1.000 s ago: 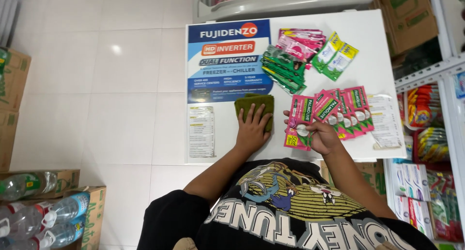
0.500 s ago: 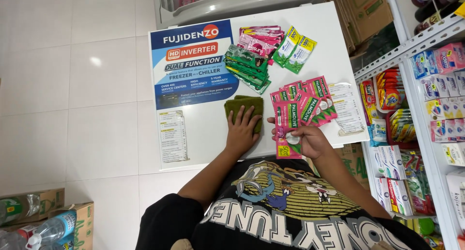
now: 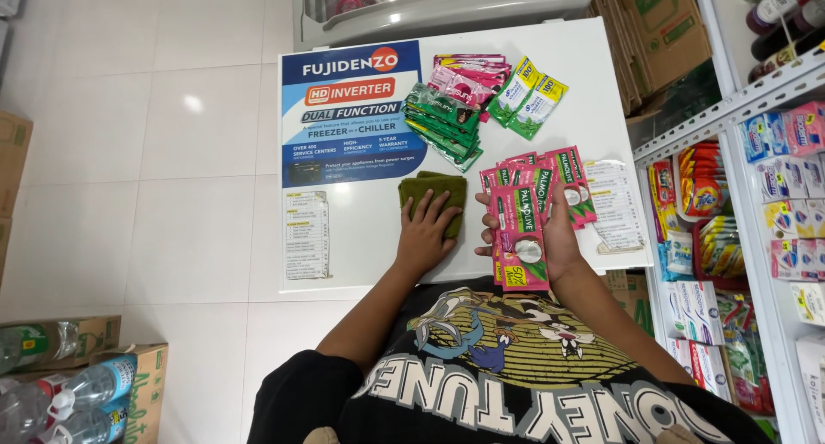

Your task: The person moves from a shelf to a white chest freezer and wipes the top surface with a green cloth. They repeatedly pick up stacks of small pink and green sachets, wipe the surface underneath, and place the sachets back down in organized piles.

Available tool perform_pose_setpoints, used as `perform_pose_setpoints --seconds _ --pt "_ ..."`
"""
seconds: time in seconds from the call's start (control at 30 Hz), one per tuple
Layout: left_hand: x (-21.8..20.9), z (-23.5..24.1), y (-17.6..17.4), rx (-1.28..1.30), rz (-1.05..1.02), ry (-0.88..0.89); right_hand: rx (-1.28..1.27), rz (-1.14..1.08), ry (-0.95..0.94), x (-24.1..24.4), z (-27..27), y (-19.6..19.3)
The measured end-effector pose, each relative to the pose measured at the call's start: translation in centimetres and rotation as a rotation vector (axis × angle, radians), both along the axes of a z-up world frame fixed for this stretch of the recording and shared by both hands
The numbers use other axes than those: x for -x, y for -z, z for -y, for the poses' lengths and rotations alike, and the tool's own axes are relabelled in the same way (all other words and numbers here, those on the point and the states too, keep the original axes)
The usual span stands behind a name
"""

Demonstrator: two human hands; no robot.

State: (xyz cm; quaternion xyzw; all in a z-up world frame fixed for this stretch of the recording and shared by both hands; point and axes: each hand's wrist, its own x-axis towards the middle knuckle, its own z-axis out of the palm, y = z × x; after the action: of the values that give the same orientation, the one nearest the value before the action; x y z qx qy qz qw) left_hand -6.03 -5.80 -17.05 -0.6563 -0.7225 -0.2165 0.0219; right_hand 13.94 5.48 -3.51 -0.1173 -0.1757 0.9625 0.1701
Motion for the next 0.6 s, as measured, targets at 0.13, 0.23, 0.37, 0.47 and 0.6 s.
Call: perform_pose_setpoints --seconds 0.13,0.23,0.37,0.47,0.6 --pt "0.0 -0.1 0.4 -0.002 0.016 -0.015 -0.005 0.055 -0.002 0.4 -0.2 0.7" --pt "0.6 -0.3 2.0 -0.031 0.02 -0.035 -0.049 0.063 0.003 0.7 0.3 -0.1" --pt "1.5 -1.2 0.8 -0.126 0.42 -0.217 -0.053 0.121 0.044 0.7 0.3 0.5" --pt "1.1 -2.3 -4.9 -0.323 1.043 -0.352 -0.111 0.135 0.026 0.5 -0.4 1.9" --pt "-1.2 -3.2 -12.8 -0.644 1.462 -0.121 -0.119 0.286 0.088 0.7 -0.7 2.6"
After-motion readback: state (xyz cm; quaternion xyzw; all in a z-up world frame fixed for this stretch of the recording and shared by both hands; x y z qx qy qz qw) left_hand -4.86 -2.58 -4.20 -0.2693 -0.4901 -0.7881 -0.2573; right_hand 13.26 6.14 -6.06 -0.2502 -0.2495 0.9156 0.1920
